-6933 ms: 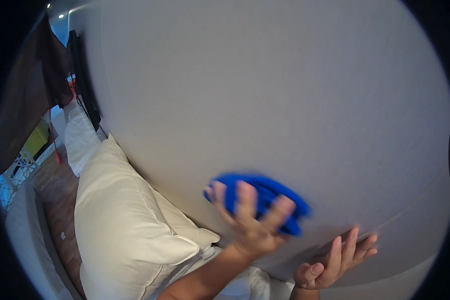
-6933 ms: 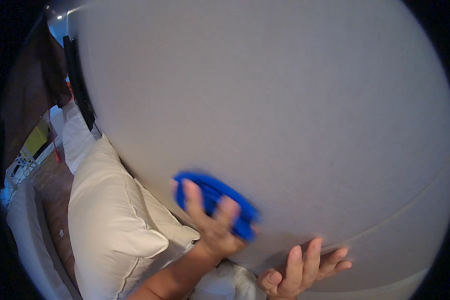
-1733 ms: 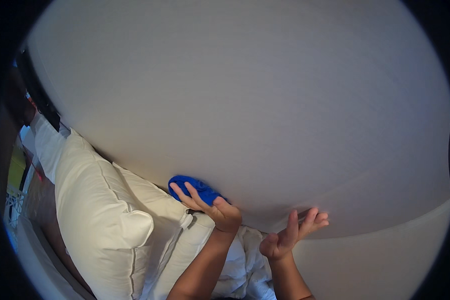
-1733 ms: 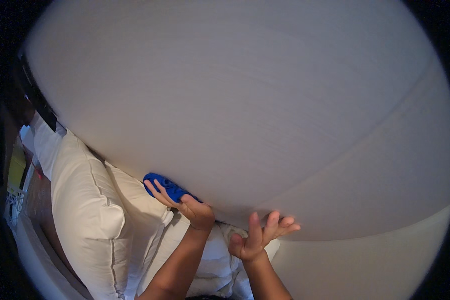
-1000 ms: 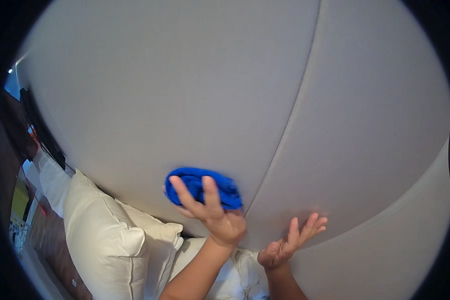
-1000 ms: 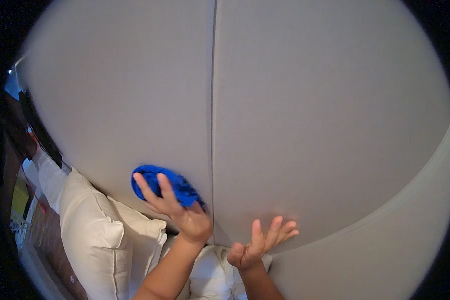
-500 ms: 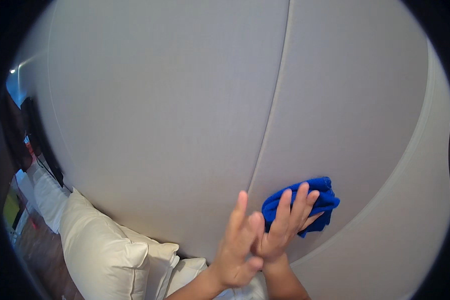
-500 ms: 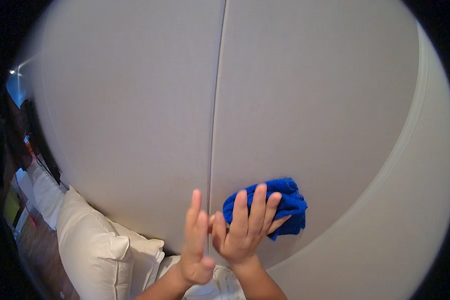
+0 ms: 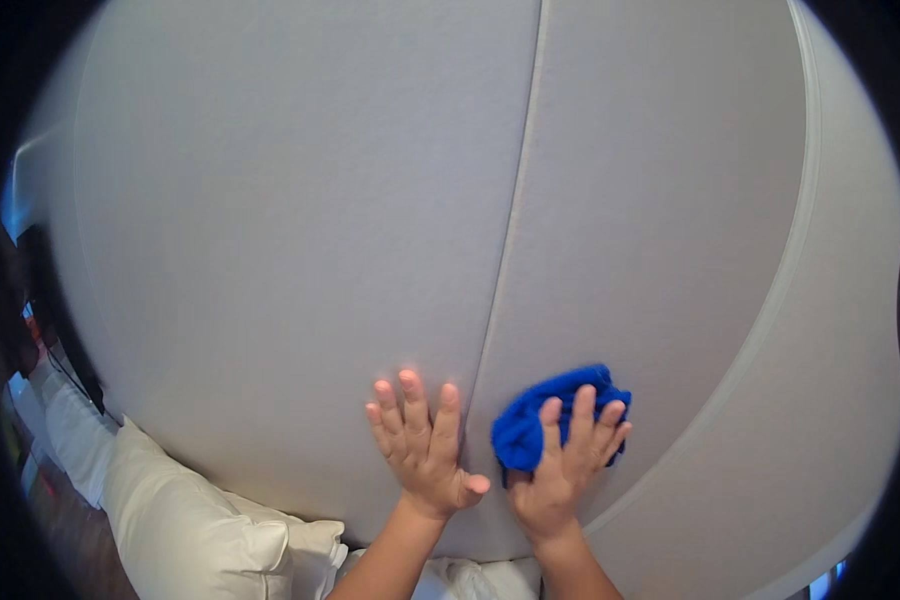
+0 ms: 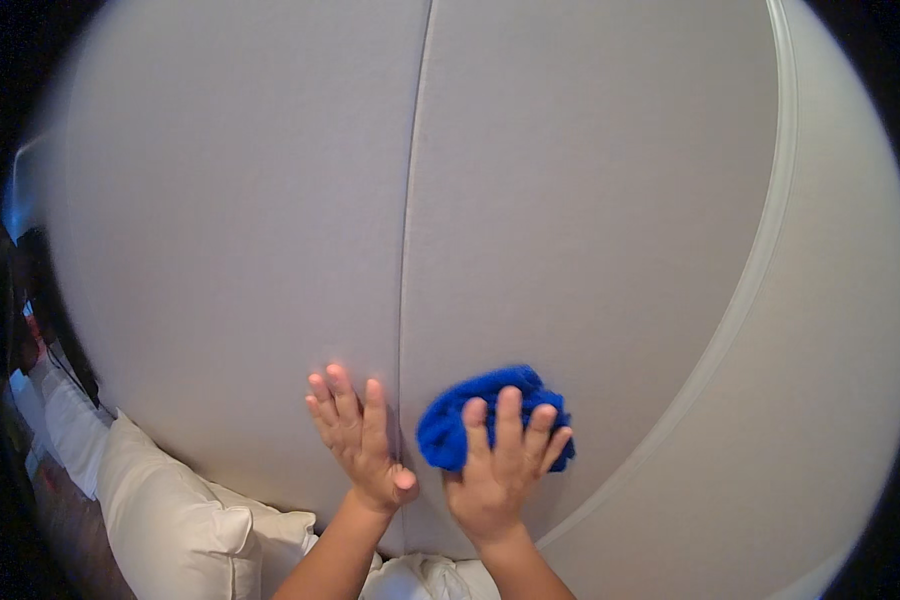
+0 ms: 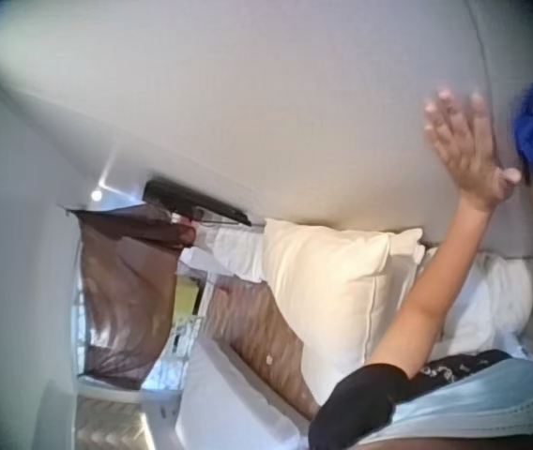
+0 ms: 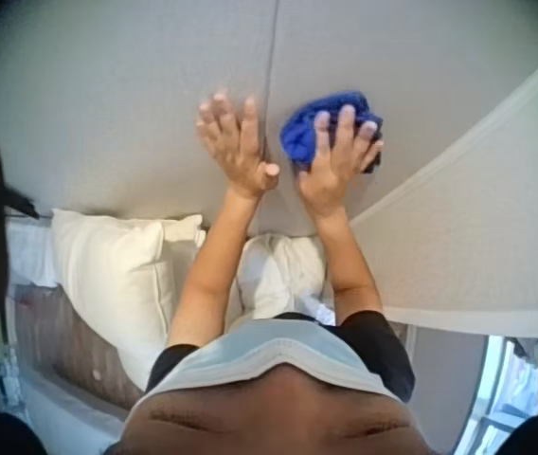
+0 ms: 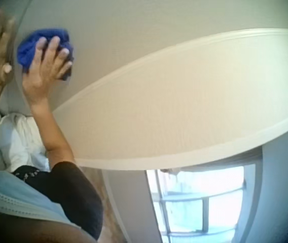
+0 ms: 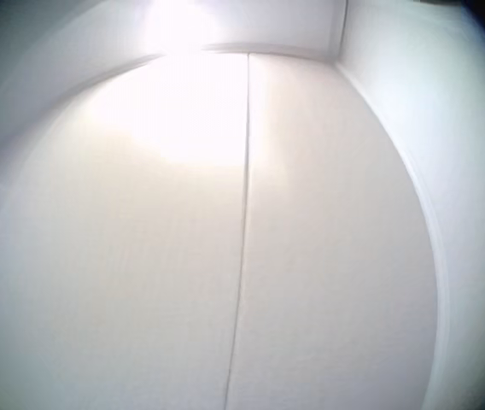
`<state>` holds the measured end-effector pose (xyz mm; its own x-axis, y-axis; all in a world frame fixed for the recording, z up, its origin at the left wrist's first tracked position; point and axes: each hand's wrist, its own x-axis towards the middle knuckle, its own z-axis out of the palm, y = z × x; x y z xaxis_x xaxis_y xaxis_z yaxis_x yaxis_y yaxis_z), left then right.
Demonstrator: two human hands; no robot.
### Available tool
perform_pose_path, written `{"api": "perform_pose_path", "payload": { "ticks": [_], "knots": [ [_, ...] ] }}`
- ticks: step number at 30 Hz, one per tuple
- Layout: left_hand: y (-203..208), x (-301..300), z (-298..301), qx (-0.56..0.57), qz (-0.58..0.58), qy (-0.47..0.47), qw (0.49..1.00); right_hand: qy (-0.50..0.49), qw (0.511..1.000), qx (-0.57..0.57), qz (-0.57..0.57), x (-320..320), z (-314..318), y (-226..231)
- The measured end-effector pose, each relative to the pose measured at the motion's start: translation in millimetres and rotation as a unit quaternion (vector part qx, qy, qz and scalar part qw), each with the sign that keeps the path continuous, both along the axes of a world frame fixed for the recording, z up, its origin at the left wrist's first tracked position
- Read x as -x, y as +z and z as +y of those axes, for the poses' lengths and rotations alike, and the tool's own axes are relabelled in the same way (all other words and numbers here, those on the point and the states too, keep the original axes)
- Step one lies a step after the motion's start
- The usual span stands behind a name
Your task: The person wipes a white wall and a window sill using a blue cloth. The person moves the cloth across the wall in circular and linear motions, then wipes the window sill near a large window.
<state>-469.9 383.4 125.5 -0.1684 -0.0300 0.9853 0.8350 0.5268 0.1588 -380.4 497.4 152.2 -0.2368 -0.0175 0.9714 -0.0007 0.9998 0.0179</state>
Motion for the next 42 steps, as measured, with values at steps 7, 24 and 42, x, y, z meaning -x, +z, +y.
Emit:
{"api": "perform_pose_path", "payload": {
  "ticks": [7,24,42],
  "knots": [
    [-2.2,1.2,2.7,-0.036,0.004,0.004,0.999,-0.008,0.996,-0.078,0.049,32.5,-38.8,79.6],
    [-10.7,5.2,-8.1,-0.02,0.014,0.019,1.0,0.046,0.992,-0.086,0.083,47.7,-40.2,113.9],
    [-16.0,7.1,-24.9,0.013,-0.028,0.043,0.999,-0.056,0.994,-0.06,0.075,48.9,-29.6,100.9]
  ]
}}
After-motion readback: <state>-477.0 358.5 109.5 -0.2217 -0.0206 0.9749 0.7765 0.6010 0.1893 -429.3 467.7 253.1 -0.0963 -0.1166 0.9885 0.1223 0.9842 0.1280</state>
